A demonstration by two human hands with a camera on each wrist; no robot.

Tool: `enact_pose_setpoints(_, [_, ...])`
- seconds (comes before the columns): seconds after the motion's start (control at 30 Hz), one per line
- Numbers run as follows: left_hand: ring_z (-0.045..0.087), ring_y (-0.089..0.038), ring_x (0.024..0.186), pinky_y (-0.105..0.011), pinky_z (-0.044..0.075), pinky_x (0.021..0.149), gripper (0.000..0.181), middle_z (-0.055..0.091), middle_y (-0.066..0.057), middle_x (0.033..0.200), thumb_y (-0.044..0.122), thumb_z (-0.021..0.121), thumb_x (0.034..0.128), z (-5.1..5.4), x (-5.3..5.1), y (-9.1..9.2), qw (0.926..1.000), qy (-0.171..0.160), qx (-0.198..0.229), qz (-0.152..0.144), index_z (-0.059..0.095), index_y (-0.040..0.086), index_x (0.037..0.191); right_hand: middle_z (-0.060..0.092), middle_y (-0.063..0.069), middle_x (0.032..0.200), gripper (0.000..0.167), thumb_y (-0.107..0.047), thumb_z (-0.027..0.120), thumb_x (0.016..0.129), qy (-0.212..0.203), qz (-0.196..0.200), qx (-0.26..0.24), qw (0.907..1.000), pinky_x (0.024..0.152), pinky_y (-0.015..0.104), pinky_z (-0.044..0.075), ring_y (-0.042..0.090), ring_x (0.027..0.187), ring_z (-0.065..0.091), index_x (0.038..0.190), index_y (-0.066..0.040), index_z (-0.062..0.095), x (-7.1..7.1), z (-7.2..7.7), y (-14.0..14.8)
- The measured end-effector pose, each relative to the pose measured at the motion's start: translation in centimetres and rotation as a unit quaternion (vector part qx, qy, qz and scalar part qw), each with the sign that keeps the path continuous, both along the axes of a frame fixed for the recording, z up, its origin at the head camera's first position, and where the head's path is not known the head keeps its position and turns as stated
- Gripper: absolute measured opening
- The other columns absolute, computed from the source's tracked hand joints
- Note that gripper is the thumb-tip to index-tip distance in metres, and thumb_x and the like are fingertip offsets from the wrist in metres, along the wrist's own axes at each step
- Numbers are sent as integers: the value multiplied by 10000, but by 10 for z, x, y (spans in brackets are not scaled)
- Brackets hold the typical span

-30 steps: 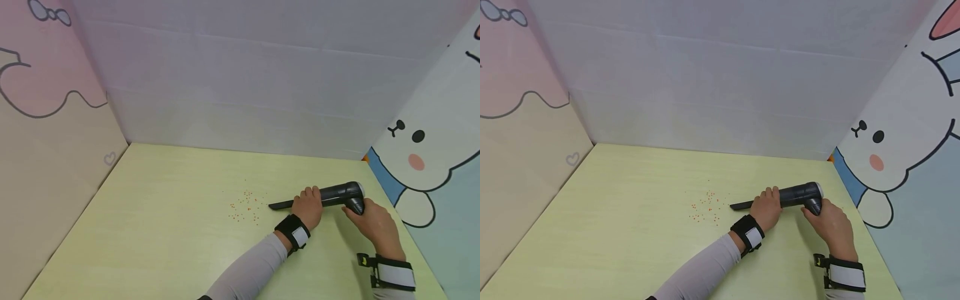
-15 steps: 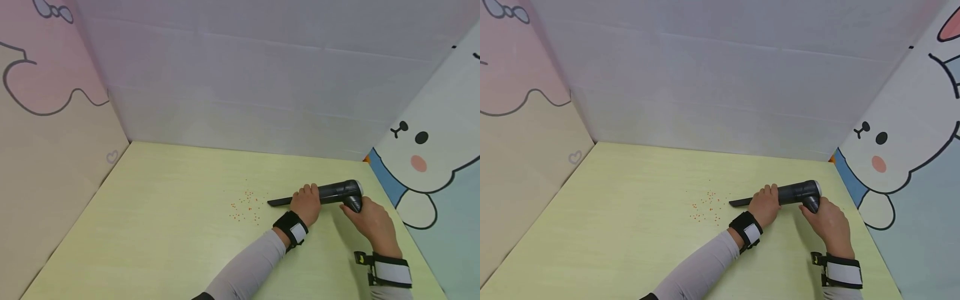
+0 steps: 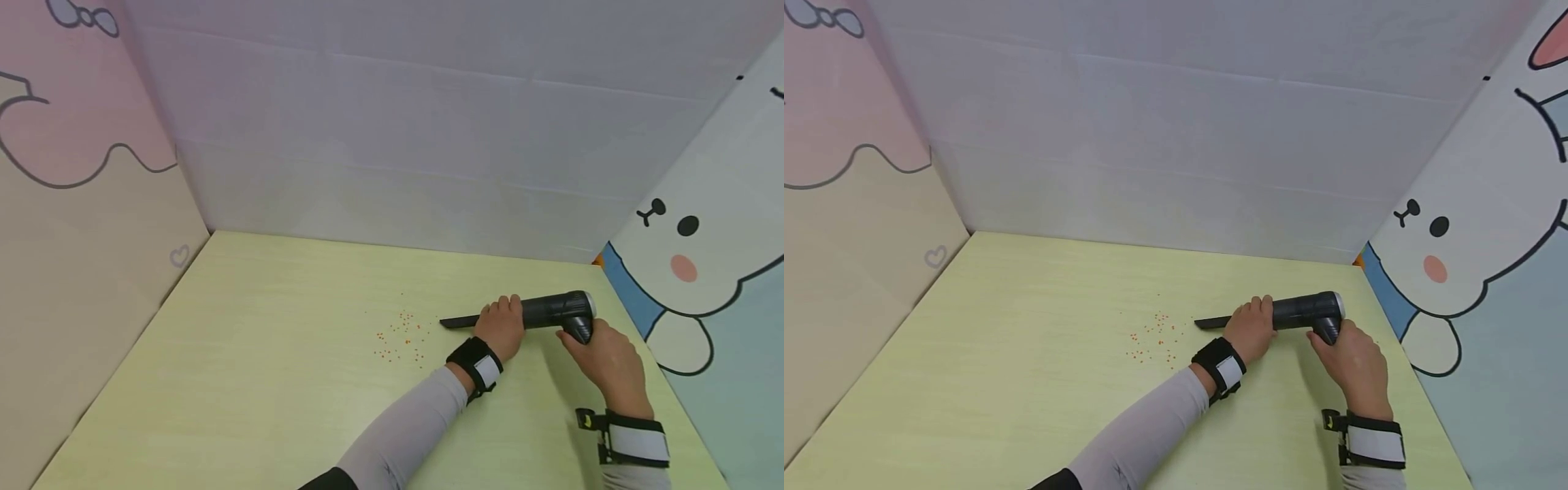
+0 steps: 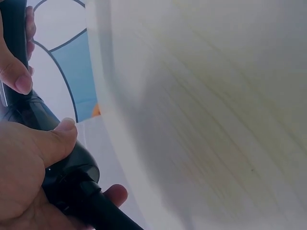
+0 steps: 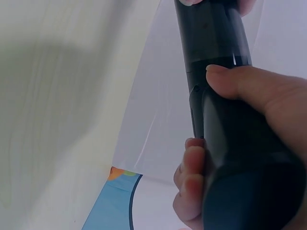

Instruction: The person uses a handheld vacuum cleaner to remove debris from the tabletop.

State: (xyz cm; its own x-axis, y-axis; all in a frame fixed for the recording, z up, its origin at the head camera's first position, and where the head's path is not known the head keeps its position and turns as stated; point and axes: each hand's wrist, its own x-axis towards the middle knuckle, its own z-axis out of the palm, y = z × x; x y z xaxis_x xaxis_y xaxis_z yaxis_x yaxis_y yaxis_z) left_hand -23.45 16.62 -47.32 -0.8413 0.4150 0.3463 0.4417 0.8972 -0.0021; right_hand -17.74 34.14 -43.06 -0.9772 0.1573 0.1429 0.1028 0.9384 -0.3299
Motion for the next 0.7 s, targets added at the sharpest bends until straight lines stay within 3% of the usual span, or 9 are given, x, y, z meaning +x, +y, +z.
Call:
enact_pose_setpoints(0.2, [654, -116, 1080, -253, 482, 1011, 610, 619, 8, 1181, 519, 679, 933, 2, -7, 3, 9998, -204, -45, -77, 496, 130, 1366, 490, 127, 634, 503, -382, 726, 913, 153, -137, 0, 9998, 415, 354, 335, 248, 496, 474, 872, 70, 509, 1, 2, -3])
enact_pose_setpoints(0.43, [654, -118, 1092, -239, 468, 1024, 623, 619, 9, 1178, 521, 667, 937, 0, -14, 3, 9993, -333, -11, -172, 481, 127, 1382, 491, 127, 656, 498, -386, 712, 925, 44, -237, -112, 9996, 426, 350, 337, 250, 512, 479, 897, 67, 507, 0, 4, -6])
enact_pose_setpoints(0.7, [658, -121, 1089, -242, 469, 1026, 601, 629, 5, 1171, 496, 687, 933, 4, -12, 0, 9991, -383, 93, -170, 503, 126, 1369, 490, 119, 644, 492, -383, 723, 920, 175, -214, -105, 9996, 427, 348, 336, 247, 504, 478, 885, 60, 512, 0, 4, -6])
